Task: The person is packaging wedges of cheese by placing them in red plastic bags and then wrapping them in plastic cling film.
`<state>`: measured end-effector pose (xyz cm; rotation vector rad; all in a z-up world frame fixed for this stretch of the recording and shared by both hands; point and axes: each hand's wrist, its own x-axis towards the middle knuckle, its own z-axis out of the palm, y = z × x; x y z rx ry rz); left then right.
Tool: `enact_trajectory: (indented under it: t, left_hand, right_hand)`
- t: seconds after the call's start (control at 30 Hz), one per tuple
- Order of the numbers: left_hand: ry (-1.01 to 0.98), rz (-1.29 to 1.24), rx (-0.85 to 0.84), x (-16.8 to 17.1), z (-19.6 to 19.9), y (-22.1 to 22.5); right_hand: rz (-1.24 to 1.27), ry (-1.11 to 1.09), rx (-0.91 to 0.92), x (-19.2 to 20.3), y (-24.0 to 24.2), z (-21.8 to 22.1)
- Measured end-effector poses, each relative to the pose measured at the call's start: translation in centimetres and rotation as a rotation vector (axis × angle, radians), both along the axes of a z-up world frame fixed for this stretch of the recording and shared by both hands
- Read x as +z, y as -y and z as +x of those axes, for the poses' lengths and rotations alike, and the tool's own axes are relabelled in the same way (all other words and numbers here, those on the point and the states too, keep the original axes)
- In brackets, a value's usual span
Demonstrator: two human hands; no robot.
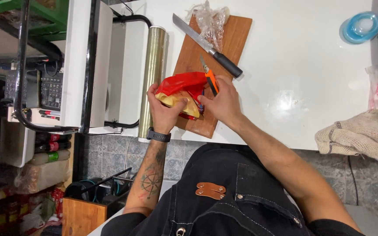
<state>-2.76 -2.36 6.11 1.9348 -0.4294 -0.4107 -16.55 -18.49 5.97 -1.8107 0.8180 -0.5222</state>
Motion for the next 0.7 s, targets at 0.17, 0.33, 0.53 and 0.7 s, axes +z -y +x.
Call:
enact_trajectory:
  t: [0.17,0.33,0.53,0.7]
  left_hand:
    - [-0.125,-0.116,-0.071,-1.5,2.2,-0.4]
    - [-0.280,-0.107,-0.231,-2.9,6.9,-1.0]
    - [-0.172,0.421,-0.841,10.3,8.2,4.6]
    - [-0.039,0.916,-1.282,13.4,7.9,8.9]
  right_hand:
    - [0.000,-0.081,-0.002,-0.7,-0.2,2.6]
    - [0.048,0.058,-0.017,1.4,-0.5,0.2]
    - [0.351,-0.191,0.137,0.7,-3.7,-8.1]
    - [0.284,0.206,-0.060,0.7,-2.7,-8.4]
